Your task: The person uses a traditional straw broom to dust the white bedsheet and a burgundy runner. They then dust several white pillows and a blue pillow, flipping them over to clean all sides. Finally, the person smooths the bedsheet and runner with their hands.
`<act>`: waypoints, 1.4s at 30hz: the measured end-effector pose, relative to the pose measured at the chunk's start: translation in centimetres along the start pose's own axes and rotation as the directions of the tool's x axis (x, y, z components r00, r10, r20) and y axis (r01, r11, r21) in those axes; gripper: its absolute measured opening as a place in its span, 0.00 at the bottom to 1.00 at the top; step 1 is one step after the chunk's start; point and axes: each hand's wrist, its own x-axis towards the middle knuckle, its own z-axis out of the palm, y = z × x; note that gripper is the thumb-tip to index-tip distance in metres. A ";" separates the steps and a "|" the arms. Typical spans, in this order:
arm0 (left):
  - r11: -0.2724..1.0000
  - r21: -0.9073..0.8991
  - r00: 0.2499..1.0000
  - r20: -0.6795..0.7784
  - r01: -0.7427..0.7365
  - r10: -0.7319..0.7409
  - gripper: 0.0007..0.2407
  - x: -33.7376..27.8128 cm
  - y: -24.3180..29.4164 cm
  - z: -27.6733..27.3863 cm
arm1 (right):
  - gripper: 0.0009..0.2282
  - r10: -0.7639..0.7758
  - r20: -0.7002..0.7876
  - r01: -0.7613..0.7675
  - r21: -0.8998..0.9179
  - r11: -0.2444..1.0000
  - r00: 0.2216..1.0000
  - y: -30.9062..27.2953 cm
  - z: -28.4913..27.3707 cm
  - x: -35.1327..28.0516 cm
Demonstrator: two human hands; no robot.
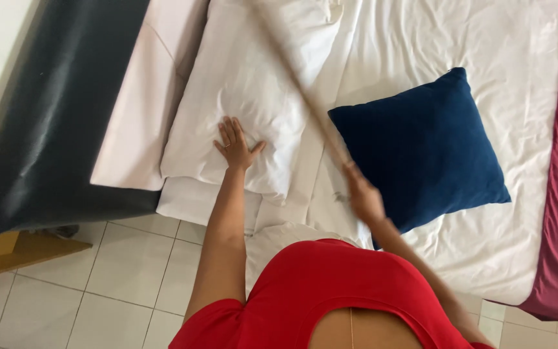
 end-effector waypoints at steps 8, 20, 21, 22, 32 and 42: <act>1.000 0.019 1.000 -0.009 -0.003 0.003 0.49 -1.2 -0.2 -0.1 | 0.29 0.357 0.354 -0.296 -0.216 0.930 0.864 7.2 8.1 -5.3; 0.922 0.223 0.947 0.132 -0.318 0.294 0.40 -10.8 6.1 4.1 | 0.21 0.248 0.421 -0.276 0.006 0.961 0.873 -1.1 5.5 -1.8; 0.904 0.225 0.918 0.250 -0.364 0.308 0.35 -11.4 5.7 4.8 | 0.21 0.200 0.370 -0.150 -0.159 0.976 0.907 0.0 5.8 -2.0; 0.886 0.219 0.876 0.364 -0.409 0.315 0.30 -12.0 5.4 5.5 | 0.22 0.138 0.327 -0.027 -0.323 0.946 0.935 1.0 6.2 -2.1; 0.892 -0.436 0.845 -0.517 -0.123 -0.136 0.23 -15.4 -2.3 13.7 | 0.24 0.249 0.064 -0.256 0.198 0.946 0.967 1.9 1.1 -0.5; -0.011 -0.883 0.736 0.397 0.469 -0.548 0.12 -12.8 -5.9 17.7 | 0.22 -0.064 0.231 0.089 -0.100 0.991 0.971 3.5 4.2 -4.7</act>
